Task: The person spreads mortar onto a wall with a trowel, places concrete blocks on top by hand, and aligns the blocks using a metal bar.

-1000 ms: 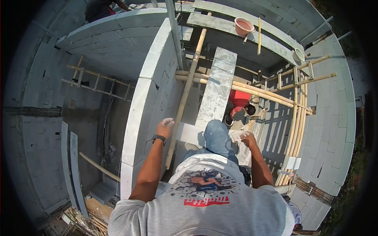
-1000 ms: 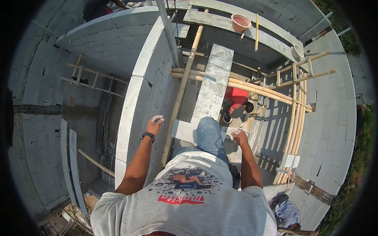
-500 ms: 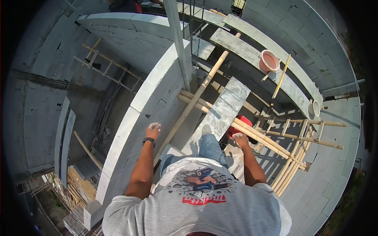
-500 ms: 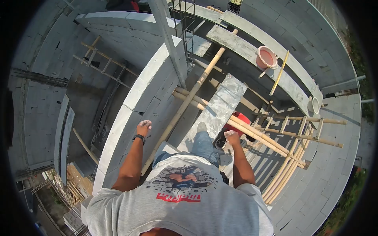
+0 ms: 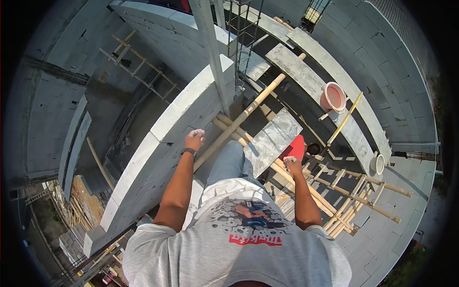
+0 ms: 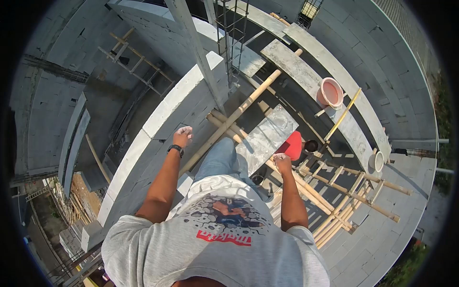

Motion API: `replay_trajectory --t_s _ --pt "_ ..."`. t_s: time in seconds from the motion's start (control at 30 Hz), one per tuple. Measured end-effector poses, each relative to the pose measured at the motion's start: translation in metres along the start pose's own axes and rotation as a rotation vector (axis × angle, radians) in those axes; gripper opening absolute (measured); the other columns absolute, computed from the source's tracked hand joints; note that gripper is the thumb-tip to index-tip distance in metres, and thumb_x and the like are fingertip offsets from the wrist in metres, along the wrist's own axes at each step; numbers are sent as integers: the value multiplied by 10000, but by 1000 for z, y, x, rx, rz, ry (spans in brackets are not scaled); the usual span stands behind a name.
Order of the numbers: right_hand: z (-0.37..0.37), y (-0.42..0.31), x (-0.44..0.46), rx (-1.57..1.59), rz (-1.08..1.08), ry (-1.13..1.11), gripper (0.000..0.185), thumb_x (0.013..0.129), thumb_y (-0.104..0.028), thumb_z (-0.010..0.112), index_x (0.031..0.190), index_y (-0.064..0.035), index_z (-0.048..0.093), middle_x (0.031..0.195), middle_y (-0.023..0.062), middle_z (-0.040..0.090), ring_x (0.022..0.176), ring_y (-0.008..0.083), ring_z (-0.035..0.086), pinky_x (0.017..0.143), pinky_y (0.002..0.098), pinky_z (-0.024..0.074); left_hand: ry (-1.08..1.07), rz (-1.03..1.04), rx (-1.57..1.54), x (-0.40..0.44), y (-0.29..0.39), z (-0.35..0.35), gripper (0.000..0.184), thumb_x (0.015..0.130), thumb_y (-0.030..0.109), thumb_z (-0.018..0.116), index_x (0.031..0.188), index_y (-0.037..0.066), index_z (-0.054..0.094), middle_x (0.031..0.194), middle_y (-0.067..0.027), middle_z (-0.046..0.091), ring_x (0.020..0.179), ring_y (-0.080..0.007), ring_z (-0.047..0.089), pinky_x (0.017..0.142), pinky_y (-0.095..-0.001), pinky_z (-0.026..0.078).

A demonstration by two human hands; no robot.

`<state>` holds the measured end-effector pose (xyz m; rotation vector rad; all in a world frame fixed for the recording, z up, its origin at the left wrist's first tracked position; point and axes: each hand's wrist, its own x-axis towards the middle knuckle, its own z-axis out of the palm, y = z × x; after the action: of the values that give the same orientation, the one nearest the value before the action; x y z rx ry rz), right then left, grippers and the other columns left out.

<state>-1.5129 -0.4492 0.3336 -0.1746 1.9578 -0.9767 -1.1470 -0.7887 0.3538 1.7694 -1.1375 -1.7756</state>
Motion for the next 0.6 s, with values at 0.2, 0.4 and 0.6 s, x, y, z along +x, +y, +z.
replay_trajectory --t_s 0.2,0.4,0.6 --pt "-10 -15 58 -176 -151 -64 136 936 -80 622 1008 8 697 881 68 689 759 133 658 635 289 554 84 -25 -359 46 51 41 496 924 415 700 1301 107 600 1144 -32 662 898 -165 664 725 -316 536" --pt "-30 -98 107 -247 -193 -101 140 923 -101 634 1001 -3 697 806 52 697 715 139 664 636 279 518 143 30 -536 125 87 66 584 938 429 683 1387 102 502 1260 -83 643 1046 -214 650 795 -363 528" --pt "-59 -134 111 -267 -275 -49 139 917 -75 623 997 20 685 840 49 688 741 124 649 694 293 541 176 -33 -676 146 105 83 403 1004 356 587 1328 118 556 1323 -60 632 1173 -220 601 942 -387 469"
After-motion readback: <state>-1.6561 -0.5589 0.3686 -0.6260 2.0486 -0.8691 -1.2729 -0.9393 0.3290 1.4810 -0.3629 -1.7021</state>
